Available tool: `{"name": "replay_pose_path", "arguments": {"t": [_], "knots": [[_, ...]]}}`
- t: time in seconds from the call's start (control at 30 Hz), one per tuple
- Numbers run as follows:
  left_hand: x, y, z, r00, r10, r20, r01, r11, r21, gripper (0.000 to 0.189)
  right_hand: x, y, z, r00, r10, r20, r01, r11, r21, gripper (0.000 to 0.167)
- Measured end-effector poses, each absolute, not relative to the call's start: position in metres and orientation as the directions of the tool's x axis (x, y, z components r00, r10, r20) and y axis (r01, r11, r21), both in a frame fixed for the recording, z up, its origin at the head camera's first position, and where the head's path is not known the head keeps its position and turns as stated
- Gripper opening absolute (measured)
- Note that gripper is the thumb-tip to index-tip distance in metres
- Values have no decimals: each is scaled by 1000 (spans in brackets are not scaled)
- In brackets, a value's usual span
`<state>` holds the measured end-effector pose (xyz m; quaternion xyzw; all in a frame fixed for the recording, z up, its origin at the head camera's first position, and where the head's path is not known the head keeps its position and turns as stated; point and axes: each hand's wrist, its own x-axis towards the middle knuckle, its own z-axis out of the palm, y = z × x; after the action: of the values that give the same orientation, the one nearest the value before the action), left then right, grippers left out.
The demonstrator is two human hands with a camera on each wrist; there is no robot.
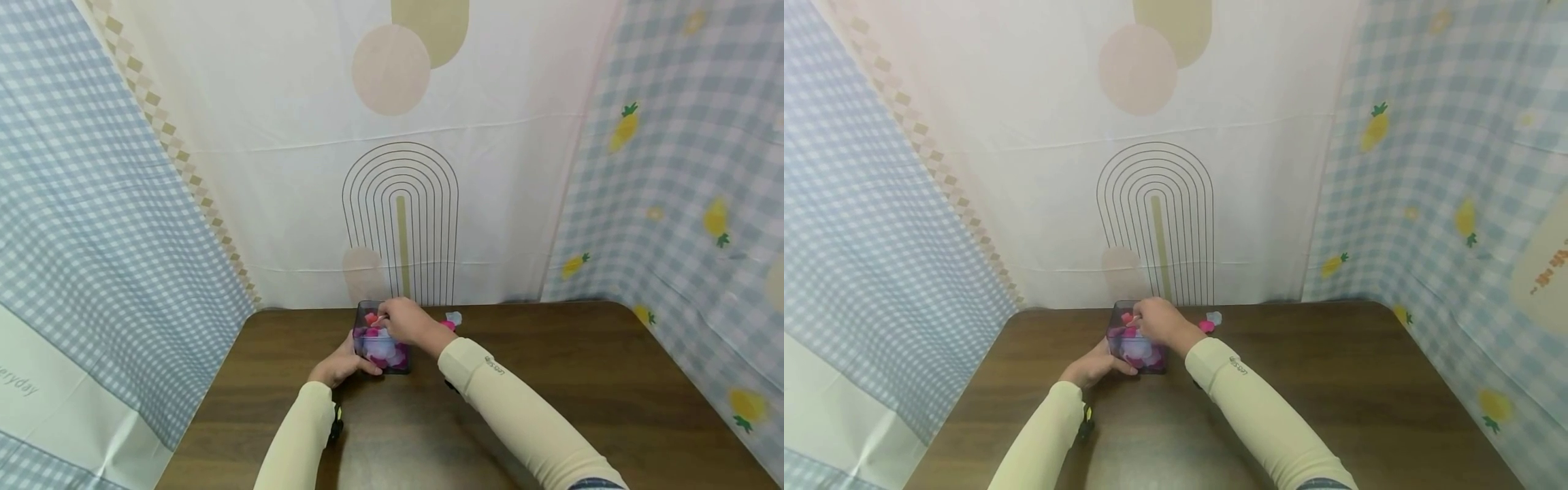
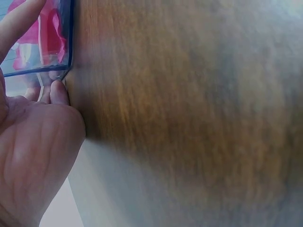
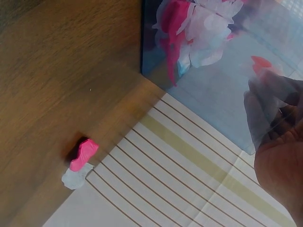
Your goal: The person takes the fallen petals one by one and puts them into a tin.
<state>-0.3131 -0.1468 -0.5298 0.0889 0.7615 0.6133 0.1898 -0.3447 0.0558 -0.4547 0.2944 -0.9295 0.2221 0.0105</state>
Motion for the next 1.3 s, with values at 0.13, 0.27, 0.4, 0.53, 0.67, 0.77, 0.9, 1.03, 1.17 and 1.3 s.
{"name": "replay_pose_path", "arguments": {"t": [0.13,0.27,0.4,0.53,0.67,0.77,0.9,1.03,1.17,1.3], "knots": [[-314,-147,-531,-912,368,-182,-101,228,968,110,-344,56,-454,-825,-543,154,-555,728,-402,12],[-314,-147,-531,-914,358,-193,-116,227,967,111,-343,56,-453,-826,-543,154,-554,729,-402,11],[-314,-148,-530,-913,355,-200,-118,239,964,112,-343,55,-453,-828,-540,151,-550,731,-404,11],[-314,-148,-530,-914,355,-198,-114,244,963,111,-342,54,-453,-826,-542,152,-553,732,-398,10],[-314,-149,-532,-911,363,-195,-117,225,967,110,-342,54,-453,-826,-543,147,-553,735,-392,11],[-315,-149,-533,-909,368,-193,-119,214,970,110,-342,54,-452,-825,-545,149,-556,735,-387,11],[-316,-149,-533,-909,373,-183,-106,218,970,111,-342,54,-452,-822,-548,154,-561,735,-381,11],[-316,-149,-534,-913,362,-187,-108,229,967,112,-342,54,-452,-827,-543,148,-553,739,-385,11],[-316,-148,-533,-915,362,-179,-97,233,968,114,-342,55,-451,-828,-542,142,-550,738,-390,10],[-316,-148,-532,-913,371,-170,-89,226,970,115,-342,56,-450,-827,-545,137,-550,736,-394,8]]}}
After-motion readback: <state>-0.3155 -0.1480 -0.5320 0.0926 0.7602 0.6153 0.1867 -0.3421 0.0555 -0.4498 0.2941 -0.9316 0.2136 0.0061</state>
